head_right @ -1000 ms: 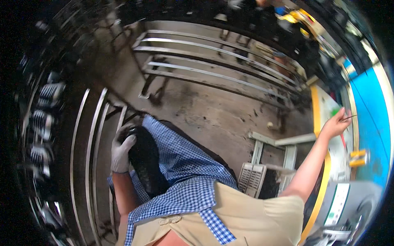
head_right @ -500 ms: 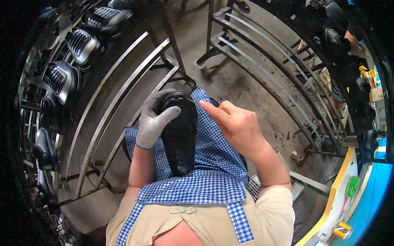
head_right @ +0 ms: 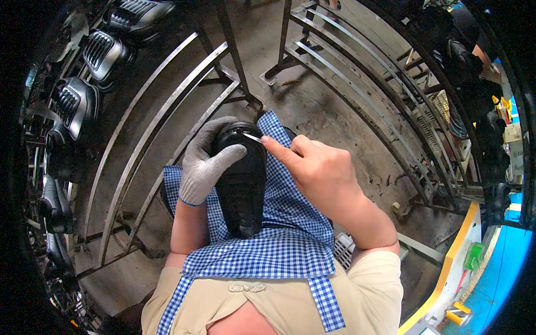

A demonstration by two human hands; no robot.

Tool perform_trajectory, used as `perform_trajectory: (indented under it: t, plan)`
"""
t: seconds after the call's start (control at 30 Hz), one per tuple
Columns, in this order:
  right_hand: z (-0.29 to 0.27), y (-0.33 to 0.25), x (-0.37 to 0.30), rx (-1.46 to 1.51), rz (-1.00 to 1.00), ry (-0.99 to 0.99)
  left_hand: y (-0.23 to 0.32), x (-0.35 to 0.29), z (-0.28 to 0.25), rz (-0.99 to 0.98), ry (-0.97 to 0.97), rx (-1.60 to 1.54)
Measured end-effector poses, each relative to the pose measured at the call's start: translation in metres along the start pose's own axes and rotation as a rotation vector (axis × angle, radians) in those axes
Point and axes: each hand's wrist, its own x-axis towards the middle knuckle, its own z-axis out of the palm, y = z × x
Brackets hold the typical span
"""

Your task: The person uses a small knife to trim excess material from the edges of black shoes. They handle the shoes one at a time, scraping the sole and upper edges, and then place the finished shoes onto a metal rack.

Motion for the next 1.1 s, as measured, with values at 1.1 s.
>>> perform_trajectory:
  t: [1.1]
  plan:
    - [0.068,-0.026,-0.002,0.284,0.181,0.258,-0.005,-0.004,-0.004,0.011,0.086,0.014]
